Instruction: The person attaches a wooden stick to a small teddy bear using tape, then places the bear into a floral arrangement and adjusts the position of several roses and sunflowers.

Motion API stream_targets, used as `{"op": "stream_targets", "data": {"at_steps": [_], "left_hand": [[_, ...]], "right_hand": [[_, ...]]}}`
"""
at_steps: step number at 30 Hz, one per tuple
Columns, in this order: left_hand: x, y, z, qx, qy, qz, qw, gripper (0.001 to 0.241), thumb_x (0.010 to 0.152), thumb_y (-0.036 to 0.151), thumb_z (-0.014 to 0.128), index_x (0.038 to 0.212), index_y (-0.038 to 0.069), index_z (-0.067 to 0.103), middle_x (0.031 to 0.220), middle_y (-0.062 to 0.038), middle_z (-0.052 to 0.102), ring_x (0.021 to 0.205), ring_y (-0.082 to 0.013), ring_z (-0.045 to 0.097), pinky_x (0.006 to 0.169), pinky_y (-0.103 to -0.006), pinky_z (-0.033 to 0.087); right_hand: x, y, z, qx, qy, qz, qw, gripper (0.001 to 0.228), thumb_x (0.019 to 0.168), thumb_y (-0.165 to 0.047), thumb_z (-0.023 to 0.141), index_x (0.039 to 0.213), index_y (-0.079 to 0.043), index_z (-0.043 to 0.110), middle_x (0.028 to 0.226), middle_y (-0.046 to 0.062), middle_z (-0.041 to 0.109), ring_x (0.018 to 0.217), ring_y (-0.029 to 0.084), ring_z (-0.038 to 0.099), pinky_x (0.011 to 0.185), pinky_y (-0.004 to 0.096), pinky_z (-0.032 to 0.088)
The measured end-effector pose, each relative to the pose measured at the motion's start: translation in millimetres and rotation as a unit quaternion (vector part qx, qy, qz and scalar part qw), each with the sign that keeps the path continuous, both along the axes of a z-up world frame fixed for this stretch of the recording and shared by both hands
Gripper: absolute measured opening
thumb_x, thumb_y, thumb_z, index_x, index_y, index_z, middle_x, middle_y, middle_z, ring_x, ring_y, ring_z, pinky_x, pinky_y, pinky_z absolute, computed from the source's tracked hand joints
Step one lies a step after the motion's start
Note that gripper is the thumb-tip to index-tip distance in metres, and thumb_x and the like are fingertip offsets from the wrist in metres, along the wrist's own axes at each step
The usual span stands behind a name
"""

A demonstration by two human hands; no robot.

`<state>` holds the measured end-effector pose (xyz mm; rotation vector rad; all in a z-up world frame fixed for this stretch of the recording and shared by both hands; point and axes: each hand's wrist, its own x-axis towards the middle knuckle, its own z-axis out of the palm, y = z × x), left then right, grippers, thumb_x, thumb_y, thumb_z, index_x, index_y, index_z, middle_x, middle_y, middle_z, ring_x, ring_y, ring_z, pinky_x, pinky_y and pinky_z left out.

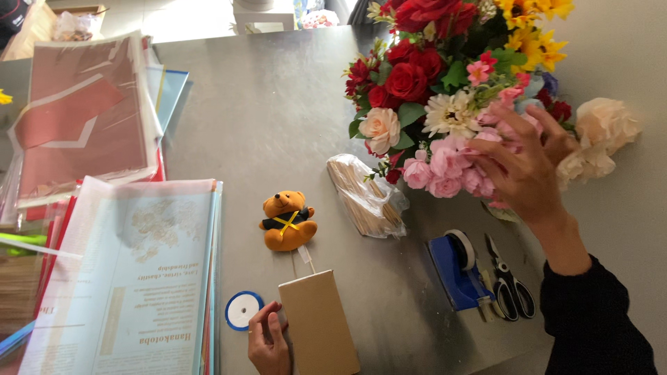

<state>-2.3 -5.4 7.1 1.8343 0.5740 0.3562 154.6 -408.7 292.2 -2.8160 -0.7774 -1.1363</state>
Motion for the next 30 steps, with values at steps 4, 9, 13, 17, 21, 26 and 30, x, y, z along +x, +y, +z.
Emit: {"op": "stream_targets", "data": {"at_steps": [4, 9, 13, 17, 21, 26, 30], "left_hand": [[0.8, 2.8, -3.9, 0.012, -0.017, -0.018, 1.0, 0.031, 0.102, 0.027, 0.055, 0.122, 0.009, 0.071, 0.122, -0.01, 0.076, 0.109, -0.02, 0.073, 0.079, -0.0306, 0.067], [-0.5, 4.1, -16.0, 0.053, 0.009, -0.014, 0.998, 0.03, 0.102, 0.031, 0.055, 0.122, 0.015, 0.071, 0.124, -0.006, 0.076, 0.113, -0.0229, 0.072, 0.088, -0.0353, 0.064], [-1.3, 5.9, -22.1, 0.072, -0.005, -0.019, 0.997, 0.029, 0.103, 0.031, 0.055, 0.121, 0.015, 0.071, 0.123, -0.005, 0.076, 0.113, -0.0226, 0.072, 0.091, -0.0352, 0.063], [-0.8, 6.2, -14.7, 0.048, -0.012, -0.027, 0.998, 0.029, 0.103, 0.028, 0.054, 0.12, 0.013, 0.072, 0.12, -0.007, 0.076, 0.109, -0.0201, 0.072, 0.087, -0.0314, 0.062], [-1.3, 7.4, -19.8, 0.046, 0.01, -0.031, 0.998, 0.031, 0.103, 0.032, 0.053, 0.122, 0.016, 0.071, 0.124, -0.006, 0.075, 0.113, -0.0214, 0.071, 0.087, -0.0334, 0.064], [-0.9, 7.1, -13.9, 0.024, 0.023, -0.035, 0.999, 0.031, 0.103, 0.032, 0.051, 0.122, 0.016, 0.071, 0.126, -0.006, 0.074, 0.115, -0.0212, 0.07, 0.083, -0.0322, 0.066], [-0.3, 6.8, -10.6, 0.006, -0.011, -0.041, 0.999, 0.029, 0.103, 0.028, 0.052, 0.119, 0.013, 0.072, 0.121, -0.007, 0.074, 0.11, -0.019, 0.071, 0.078, -0.0296, 0.067]], "right_hand": [[-3.9, -5.4, -7.2, -0.014, -0.023, -0.043, 0.999, 0.009, 0.106, -0.015, 0.077, 0.115, -0.018, 0.077, 0.149, 0.016, 0.054, 0.135, 0.042, 0.039, 0.116, 0.051, 0.038], [0.5, -6.6, -11.1, 0.007, -0.025, -0.014, 1.0, 0.013, 0.104, -0.009, 0.08, 0.116, -0.01, 0.076, 0.141, 0.02, 0.055, 0.132, 0.039, 0.05, 0.114, 0.05, 0.042], [3.3, -11.5, -15.4, 0.028, -0.011, -0.011, 0.999, 0.017, 0.103, -0.003, 0.081, 0.118, -0.003, 0.073, 0.138, 0.024, 0.053, 0.132, 0.042, 0.055, 0.108, 0.053, 0.049], [1.9, -8.0, -12.8, 0.052, 0.003, 0.003, 0.999, 0.016, 0.104, 0.0, 0.078, 0.119, -0.001, 0.072, 0.136, 0.026, 0.053, 0.13, 0.043, 0.054, 0.112, 0.054, 0.046], [2.0, -9.3, -15.7, 0.026, -0.026, -0.034, 0.999, 0.022, 0.102, -0.008, 0.085, 0.121, -0.003, 0.075, 0.138, 0.022, 0.057, 0.134, 0.038, 0.053, 0.113, 0.048, 0.04], [0.6, -4.3, -13.9, 0.001, -0.046, -0.058, 0.997, 0.021, 0.106, -0.016, 0.085, 0.121, -0.006, 0.076, 0.14, 0.02, 0.061, 0.133, 0.035, 0.053, 0.11, 0.045, 0.031], [1.5, -0.7, -11.3, 0.02, -0.038, -0.048, 0.998, 0.02, 0.107, -0.014, 0.082, 0.124, -0.005, 0.075, 0.14, 0.022, 0.058, 0.132, 0.037, 0.054, 0.113, 0.047, 0.035]]}}
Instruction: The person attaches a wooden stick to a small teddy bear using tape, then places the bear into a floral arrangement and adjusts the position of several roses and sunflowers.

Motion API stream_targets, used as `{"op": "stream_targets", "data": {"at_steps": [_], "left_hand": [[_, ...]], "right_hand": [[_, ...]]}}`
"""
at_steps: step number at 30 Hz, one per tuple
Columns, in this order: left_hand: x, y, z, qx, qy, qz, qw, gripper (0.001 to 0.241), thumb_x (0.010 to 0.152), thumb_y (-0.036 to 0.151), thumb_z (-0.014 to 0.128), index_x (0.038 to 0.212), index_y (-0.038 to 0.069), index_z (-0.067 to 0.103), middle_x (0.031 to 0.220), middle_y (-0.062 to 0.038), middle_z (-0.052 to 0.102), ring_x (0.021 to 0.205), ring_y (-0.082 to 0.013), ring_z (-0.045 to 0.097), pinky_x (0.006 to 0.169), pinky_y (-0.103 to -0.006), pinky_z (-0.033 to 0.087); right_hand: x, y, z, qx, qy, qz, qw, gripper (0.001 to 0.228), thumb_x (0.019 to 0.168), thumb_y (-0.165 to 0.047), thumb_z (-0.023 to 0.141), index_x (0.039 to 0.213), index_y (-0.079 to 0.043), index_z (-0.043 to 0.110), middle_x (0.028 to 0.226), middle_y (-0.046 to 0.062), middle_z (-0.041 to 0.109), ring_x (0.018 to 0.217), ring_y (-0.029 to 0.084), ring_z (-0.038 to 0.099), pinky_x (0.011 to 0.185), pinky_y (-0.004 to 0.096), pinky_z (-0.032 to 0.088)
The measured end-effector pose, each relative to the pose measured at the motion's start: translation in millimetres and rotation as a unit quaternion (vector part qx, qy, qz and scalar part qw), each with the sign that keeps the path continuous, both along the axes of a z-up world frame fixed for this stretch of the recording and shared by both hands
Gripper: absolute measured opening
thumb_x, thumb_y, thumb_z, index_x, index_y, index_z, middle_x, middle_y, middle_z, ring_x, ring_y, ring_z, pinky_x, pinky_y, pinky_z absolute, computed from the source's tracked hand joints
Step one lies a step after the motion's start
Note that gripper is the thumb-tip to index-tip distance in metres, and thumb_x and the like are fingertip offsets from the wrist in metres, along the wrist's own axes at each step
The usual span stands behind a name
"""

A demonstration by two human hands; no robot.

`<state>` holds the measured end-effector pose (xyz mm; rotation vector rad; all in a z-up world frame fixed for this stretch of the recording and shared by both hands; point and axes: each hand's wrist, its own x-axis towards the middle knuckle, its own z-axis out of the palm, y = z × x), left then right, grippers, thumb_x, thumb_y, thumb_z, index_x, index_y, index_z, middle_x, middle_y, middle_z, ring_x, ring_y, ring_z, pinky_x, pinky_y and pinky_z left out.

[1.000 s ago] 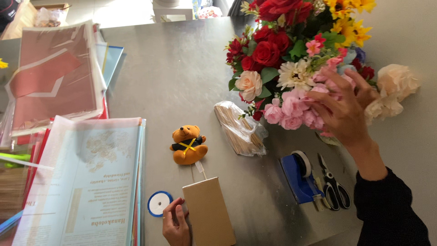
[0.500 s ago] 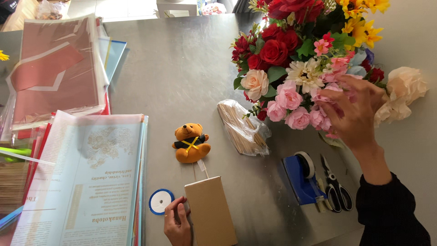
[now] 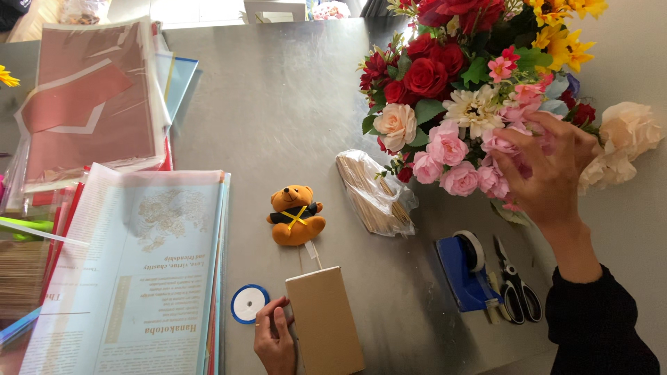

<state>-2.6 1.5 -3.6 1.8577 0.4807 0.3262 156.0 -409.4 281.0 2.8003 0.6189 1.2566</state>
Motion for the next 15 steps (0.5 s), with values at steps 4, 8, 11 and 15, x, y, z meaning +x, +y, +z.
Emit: {"op": "stream_targets", "data": {"at_steps": [4, 8, 11, 15], "left_hand": [[-0.3, 1.1, -2.3, 0.01, 0.012, -0.005, 1.0, 0.031, 0.103, 0.031, 0.05, 0.12, 0.015, 0.071, 0.123, -0.006, 0.074, 0.113, -0.0197, 0.071, 0.08, -0.031, 0.067], [-0.8, 1.6, -6.5, 0.03, 0.021, -0.002, 0.999, 0.031, 0.103, 0.032, 0.051, 0.122, 0.017, 0.072, 0.124, -0.004, 0.075, 0.113, -0.0185, 0.071, 0.085, -0.0308, 0.065], [-1.0, 1.6, -8.1, 0.022, 0.005, -0.007, 1.0, 0.031, 0.104, 0.03, 0.051, 0.12, 0.016, 0.072, 0.123, -0.005, 0.075, 0.112, -0.019, 0.071, 0.082, -0.0302, 0.066], [-1.5, 1.6, -12.4, 0.029, 0.017, -0.005, 0.999, 0.031, 0.103, 0.032, 0.052, 0.121, 0.016, 0.071, 0.125, -0.005, 0.075, 0.114, -0.0213, 0.071, 0.087, -0.0338, 0.065]], "right_hand": [[1.4, 6.8, 5.3, 0.007, 0.007, 0.026, 1.0, 0.021, 0.105, -0.008, 0.082, 0.122, 0.0, 0.072, 0.137, 0.027, 0.056, 0.131, 0.039, 0.054, 0.115, 0.049, 0.045], [0.8, 7.6, 4.1, 0.018, 0.0, 0.0, 1.0, 0.019, 0.107, -0.011, 0.083, 0.123, -0.003, 0.077, 0.14, 0.024, 0.056, 0.133, 0.038, 0.053, 0.114, 0.047, 0.036], [0.1, 7.7, 5.8, 0.002, 0.002, -0.022, 1.0, 0.025, 0.106, -0.013, 0.082, 0.129, -0.005, 0.076, 0.143, 0.023, 0.058, 0.131, 0.038, 0.053, 0.113, 0.046, 0.032], [-1.2, 10.4, 8.9, 0.01, 0.003, -0.019, 1.0, 0.022, 0.108, -0.015, 0.081, 0.126, -0.004, 0.075, 0.142, 0.022, 0.057, 0.131, 0.036, 0.052, 0.112, 0.045, 0.032]]}}
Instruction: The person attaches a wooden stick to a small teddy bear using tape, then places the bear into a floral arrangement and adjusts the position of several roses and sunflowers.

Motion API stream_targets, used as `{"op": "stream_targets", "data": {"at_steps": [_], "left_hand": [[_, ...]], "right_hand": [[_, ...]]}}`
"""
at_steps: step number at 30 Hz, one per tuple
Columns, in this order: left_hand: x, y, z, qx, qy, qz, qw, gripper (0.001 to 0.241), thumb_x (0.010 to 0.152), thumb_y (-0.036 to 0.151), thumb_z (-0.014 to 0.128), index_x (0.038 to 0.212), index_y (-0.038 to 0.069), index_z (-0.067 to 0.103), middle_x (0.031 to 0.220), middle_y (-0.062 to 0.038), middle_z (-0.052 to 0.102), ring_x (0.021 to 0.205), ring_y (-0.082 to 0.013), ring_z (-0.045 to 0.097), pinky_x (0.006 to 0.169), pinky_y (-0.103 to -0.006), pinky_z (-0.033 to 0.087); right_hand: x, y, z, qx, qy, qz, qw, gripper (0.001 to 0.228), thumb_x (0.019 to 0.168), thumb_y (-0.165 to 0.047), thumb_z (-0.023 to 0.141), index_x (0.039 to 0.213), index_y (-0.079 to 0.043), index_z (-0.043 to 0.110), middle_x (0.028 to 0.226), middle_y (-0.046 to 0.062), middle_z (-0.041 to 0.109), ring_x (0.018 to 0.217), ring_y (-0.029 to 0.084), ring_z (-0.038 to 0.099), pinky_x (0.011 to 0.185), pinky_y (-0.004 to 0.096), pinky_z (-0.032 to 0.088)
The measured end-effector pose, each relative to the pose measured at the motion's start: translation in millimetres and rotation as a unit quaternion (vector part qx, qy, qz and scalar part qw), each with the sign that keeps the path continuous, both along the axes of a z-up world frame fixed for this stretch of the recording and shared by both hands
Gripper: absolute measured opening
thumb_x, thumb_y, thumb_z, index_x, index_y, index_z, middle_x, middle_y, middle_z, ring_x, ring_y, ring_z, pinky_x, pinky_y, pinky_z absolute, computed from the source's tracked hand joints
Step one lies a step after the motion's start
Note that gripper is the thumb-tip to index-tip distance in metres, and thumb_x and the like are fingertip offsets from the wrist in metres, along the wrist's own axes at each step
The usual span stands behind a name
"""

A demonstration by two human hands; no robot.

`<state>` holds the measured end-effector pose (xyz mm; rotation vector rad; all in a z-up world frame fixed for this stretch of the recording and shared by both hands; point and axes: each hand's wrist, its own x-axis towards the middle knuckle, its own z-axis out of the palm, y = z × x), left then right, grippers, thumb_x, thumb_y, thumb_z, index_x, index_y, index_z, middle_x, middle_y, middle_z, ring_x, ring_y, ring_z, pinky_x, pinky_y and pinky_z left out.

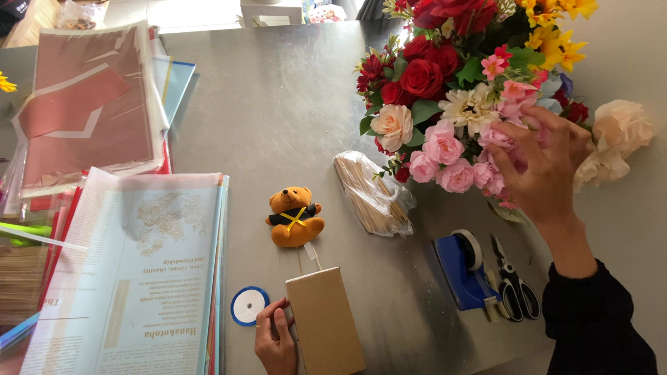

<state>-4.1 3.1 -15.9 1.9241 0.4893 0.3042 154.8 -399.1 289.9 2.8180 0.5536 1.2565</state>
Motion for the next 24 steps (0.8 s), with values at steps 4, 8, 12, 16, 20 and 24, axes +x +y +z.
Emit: {"op": "stream_targets", "data": {"at_steps": [4, 8, 12, 16, 20, 24], "left_hand": [[0.2, -0.7, 0.9, 0.014, 0.007, 0.004, 1.0, 0.032, 0.103, 0.033, 0.051, 0.122, 0.016, 0.071, 0.126, -0.005, 0.075, 0.115, -0.0225, 0.071, 0.09, -0.0358, 0.064], [2.0, -2.6, 11.8, -0.02, -0.042, 0.008, 0.999, 0.029, 0.104, 0.027, 0.052, 0.116, 0.011, 0.074, 0.117, -0.007, 0.076, 0.106, -0.0176, 0.072, 0.08, -0.0285, 0.064], [0.9, -1.3, 0.3, 0.019, 0.01, 0.008, 1.0, 0.031, 0.103, 0.033, 0.051, 0.122, 0.018, 0.071, 0.125, -0.004, 0.075, 0.114, -0.0216, 0.071, 0.089, -0.0349, 0.064], [0.9, -0.4, 1.6, 0.025, -0.004, 0.006, 1.0, 0.03, 0.104, 0.032, 0.051, 0.119, 0.017, 0.073, 0.122, -0.003, 0.076, 0.111, -0.0187, 0.071, 0.084, -0.0301, 0.064], [2.7, -2.5, 11.8, 0.002, -0.054, 0.015, 0.998, 0.03, 0.104, 0.03, 0.051, 0.114, 0.016, 0.076, 0.115, -0.003, 0.077, 0.103, -0.015, 0.072, 0.079, -0.0268, 0.062], [2.4, -6.4, 20.8, -0.007, -0.029, 0.03, 0.999, 0.029, 0.103, 0.03, 0.053, 0.113, 0.016, 0.076, 0.117, -0.002, 0.077, 0.105, -0.0175, 0.073, 0.078, -0.0286, 0.066]], "right_hand": [[3.4, -14.6, -7.9, -0.025, -0.013, -0.039, 0.999, 0.025, 0.108, -0.022, 0.083, 0.128, -0.008, 0.077, 0.144, 0.018, 0.059, 0.132, 0.035, 0.053, 0.108, 0.047, 0.032], [2.7, -13.4, -4.1, 0.041, 0.011, -0.024, 0.999, 0.02, 0.107, -0.015, 0.08, 0.124, -0.006, 0.075, 0.142, 0.022, 0.056, 0.135, 0.037, 0.056, 0.117, 0.048, 0.027], [4.2, -9.1, -3.9, 0.026, -0.003, -0.034, 0.999, 0.021, 0.107, -0.016, 0.079, 0.124, -0.004, 0.076, 0.142, 0.02, 0.058, 0.134, 0.036, 0.054, 0.11, 0.049, 0.027], [5.5, -2.0, -5.9, 0.047, 0.0, -0.039, 0.998, 0.022, 0.11, -0.021, 0.075, 0.127, -0.007, 0.075, 0.142, 0.019, 0.055, 0.131, 0.036, 0.049, 0.107, 0.049, 0.031], [3.9, 2.3, -4.2, 0.056, -0.006, -0.017, 0.998, 0.022, 0.108, -0.018, 0.074, 0.127, -0.007, 0.074, 0.14, 0.022, 0.058, 0.134, 0.036, 0.053, 0.112, 0.047, 0.029], [-3.5, 13.6, 5.4, 0.104, 0.035, 0.011, 0.994, 0.036, 0.105, -0.026, 0.074, 0.135, -0.008, 0.069, 0.144, 0.018, 0.05, 0.137, 0.035, 0.046, 0.116, 0.05, 0.032]]}}
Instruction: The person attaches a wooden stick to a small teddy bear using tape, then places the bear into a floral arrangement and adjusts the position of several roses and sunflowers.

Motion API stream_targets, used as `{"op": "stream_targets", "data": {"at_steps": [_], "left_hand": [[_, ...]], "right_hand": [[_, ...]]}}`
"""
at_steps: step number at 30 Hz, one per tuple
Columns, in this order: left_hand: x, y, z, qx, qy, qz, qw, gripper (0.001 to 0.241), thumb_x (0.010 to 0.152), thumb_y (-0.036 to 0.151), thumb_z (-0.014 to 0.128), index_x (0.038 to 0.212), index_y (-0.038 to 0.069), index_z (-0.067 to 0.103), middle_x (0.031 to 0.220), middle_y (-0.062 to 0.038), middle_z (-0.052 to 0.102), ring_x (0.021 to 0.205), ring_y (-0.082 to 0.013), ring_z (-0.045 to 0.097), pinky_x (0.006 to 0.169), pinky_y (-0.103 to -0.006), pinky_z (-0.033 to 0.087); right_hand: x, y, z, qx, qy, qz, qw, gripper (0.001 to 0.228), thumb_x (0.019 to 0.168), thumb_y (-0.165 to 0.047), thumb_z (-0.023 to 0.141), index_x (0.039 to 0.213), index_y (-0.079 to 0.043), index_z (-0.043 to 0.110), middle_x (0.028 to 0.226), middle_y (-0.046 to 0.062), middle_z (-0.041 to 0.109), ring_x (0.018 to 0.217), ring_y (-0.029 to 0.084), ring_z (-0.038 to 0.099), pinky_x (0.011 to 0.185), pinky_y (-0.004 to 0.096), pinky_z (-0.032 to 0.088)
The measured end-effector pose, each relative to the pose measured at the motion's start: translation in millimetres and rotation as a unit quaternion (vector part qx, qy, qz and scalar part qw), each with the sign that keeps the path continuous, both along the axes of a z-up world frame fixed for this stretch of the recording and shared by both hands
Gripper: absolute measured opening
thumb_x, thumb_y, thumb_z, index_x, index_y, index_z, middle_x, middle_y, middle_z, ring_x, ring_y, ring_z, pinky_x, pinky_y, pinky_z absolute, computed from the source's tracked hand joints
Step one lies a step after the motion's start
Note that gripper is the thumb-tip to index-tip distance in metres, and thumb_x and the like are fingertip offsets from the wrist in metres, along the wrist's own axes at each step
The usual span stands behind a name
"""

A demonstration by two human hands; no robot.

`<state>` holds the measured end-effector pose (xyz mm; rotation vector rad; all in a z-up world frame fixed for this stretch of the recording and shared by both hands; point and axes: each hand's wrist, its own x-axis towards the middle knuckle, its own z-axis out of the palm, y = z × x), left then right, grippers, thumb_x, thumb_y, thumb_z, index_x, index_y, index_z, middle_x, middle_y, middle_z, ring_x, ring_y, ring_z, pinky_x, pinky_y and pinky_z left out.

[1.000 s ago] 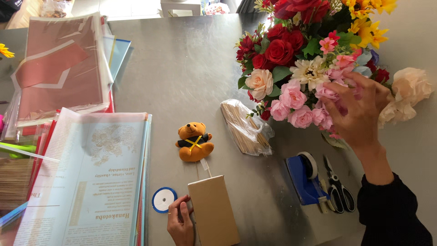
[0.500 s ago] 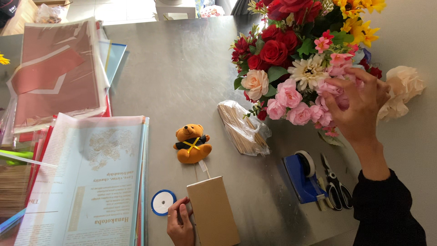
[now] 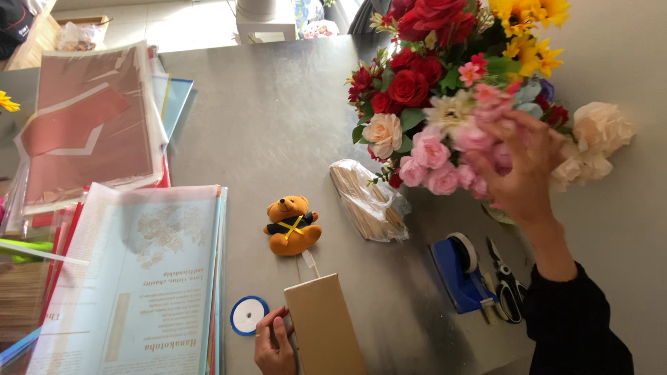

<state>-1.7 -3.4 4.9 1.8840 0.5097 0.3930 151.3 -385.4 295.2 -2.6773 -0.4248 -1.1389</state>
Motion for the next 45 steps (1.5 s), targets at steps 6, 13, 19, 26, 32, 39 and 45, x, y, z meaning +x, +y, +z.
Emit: {"op": "stream_targets", "data": {"at_steps": [6, 13, 19, 26, 32, 39, 45], "left_hand": [[1.5, -5.7, -2.1, -0.007, -0.049, 0.018, 0.999, 0.029, 0.104, 0.029, 0.053, 0.109, 0.014, 0.078, 0.11, -0.002, 0.078, 0.097, -0.0154, 0.072, 0.069, -0.0258, 0.064], [-0.3, -5.3, -9.5, 0.036, -0.023, 0.025, 0.999, 0.031, 0.105, 0.033, 0.053, 0.111, 0.016, 0.078, 0.113, -0.001, 0.078, 0.103, -0.0168, 0.072, 0.073, -0.0271, 0.063], [0.3, -5.9, -10.4, -0.005, -0.084, 0.029, 0.996, 0.028, 0.105, 0.03, 0.054, 0.109, 0.015, 0.077, 0.109, 0.0, 0.078, 0.094, -0.0132, 0.071, 0.069, -0.0246, 0.062], [-4.4, -0.8, -1.6, 0.008, 0.0, -0.006, 1.0, 0.029, 0.104, 0.029, 0.053, 0.118, 0.012, 0.072, 0.12, -0.007, 0.076, 0.11, -0.0218, 0.072, 0.083, -0.033, 0.066], [-2.9, -3.4, 2.8, -0.03, -0.052, -0.004, 0.998, 0.029, 0.104, 0.027, 0.054, 0.114, 0.01, 0.075, 0.114, -0.007, 0.077, 0.101, -0.0163, 0.073, 0.079, -0.0278, 0.064], [20.7, -6.6, 57.7, -0.037, -0.072, -0.013, 0.997, 0.029, 0.105, 0.025, 0.055, 0.123, 0.009, 0.071, 0.128, -0.008, 0.071, 0.115, -0.0195, 0.066, 0.097, -0.0299, 0.053], [117.9, -50.6, 210.3, 0.099, -0.227, -0.247, 0.937, 0.029, 0.1, 0.02, 0.064, 0.127, 0.009, 0.063, 0.123, -0.01, 0.065, 0.112, -0.03, 0.062, 0.095, -0.0437, 0.049]], "right_hand": [[-9.6, 18.6, 46.8, 0.061, -0.005, 0.001, 0.998, 0.051, 0.108, -0.038, 0.06, 0.144, -0.002, 0.056, 0.144, 0.02, 0.043, 0.139, 0.037, 0.041, 0.116, 0.053, 0.029], [23.6, 26.9, 50.2, 0.029, 0.02, -0.039, 0.999, 0.058, 0.109, -0.045, 0.057, 0.152, -0.005, 0.049, 0.154, 0.028, 0.041, 0.139, 0.044, 0.043, 0.108, 0.063, 0.034], [44.5, 40.4, 9.6, -0.049, 0.094, -0.122, 0.987, 0.083, 0.096, -0.078, 0.041, 0.161, -0.028, 0.036, 0.162, 0.022, 0.036, 0.143, 0.048, 0.038, 0.106, 0.072, 0.026], [37.2, 35.0, -1.8, -0.096, -0.018, -0.111, 0.989, 0.057, 0.104, -0.057, 0.065, 0.148, -0.021, 0.059, 0.151, 0.019, 0.053, 0.133, 0.04, 0.054, 0.101, 0.06, 0.034], [4.3, 25.3, 17.6, 0.058, 0.044, -0.018, 0.997, 0.093, 0.097, -0.064, 0.06, 0.162, -0.009, 0.025, 0.165, 0.02, 0.038, 0.151, 0.037, 0.04, 0.116, 0.062, 0.024], [-63.2, 3.3, -5.9, 0.185, -0.043, -0.085, 0.978, 0.052, 0.113, -0.035, 0.053, 0.151, -0.001, 0.044, 0.152, 0.019, 0.047, 0.139, 0.034, 0.043, 0.111, 0.049, 0.037], [-71.0, 12.9, -28.5, 0.294, 0.019, -0.112, 0.949, 0.055, 0.108, -0.03, 0.061, 0.154, -0.009, 0.039, 0.15, 0.019, 0.035, 0.134, 0.04, 0.04, 0.096, 0.057, 0.045]]}}
